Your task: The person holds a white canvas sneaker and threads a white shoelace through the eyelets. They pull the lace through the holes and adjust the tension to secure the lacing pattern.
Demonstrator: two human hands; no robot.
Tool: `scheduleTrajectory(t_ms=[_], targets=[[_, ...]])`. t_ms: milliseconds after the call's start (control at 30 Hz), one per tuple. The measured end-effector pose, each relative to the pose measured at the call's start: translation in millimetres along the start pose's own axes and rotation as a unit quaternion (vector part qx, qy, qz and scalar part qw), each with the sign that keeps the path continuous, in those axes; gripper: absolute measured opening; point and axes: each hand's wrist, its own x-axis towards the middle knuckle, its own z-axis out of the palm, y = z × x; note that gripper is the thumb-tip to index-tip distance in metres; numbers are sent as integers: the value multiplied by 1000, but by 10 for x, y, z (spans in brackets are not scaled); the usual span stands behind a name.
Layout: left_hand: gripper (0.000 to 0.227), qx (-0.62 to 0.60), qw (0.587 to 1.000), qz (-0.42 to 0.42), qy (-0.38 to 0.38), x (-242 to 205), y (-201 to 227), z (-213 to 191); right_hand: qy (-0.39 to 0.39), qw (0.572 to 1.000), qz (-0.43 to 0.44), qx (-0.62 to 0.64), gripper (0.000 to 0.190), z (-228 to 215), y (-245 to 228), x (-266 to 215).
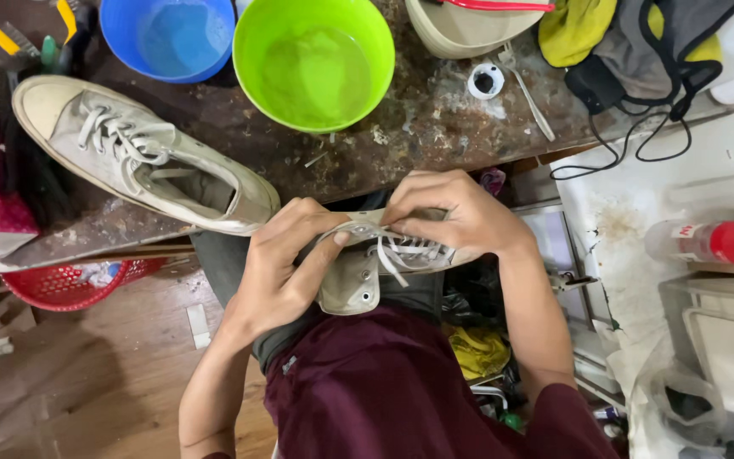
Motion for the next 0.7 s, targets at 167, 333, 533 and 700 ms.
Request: scheduleTrajectory(t_ms=[167, 333, 533, 700], targets=[[12, -3, 1000, -21, 4, -21, 37, -34, 181, 980, 70, -43, 8, -17, 267, -47], [12, -13, 999, -44, 15, -28, 52, -75, 332, 924, 132, -137, 3, -163, 379, -181], [13, -50, 995, -83, 33, -43, 53, -93, 299, 869, 49, -392, 18, 100, -127, -291], [12, -61, 991, -110, 43, -18, 72, -82, 212, 918, -72, -328, 30, 502, -341, -341]])
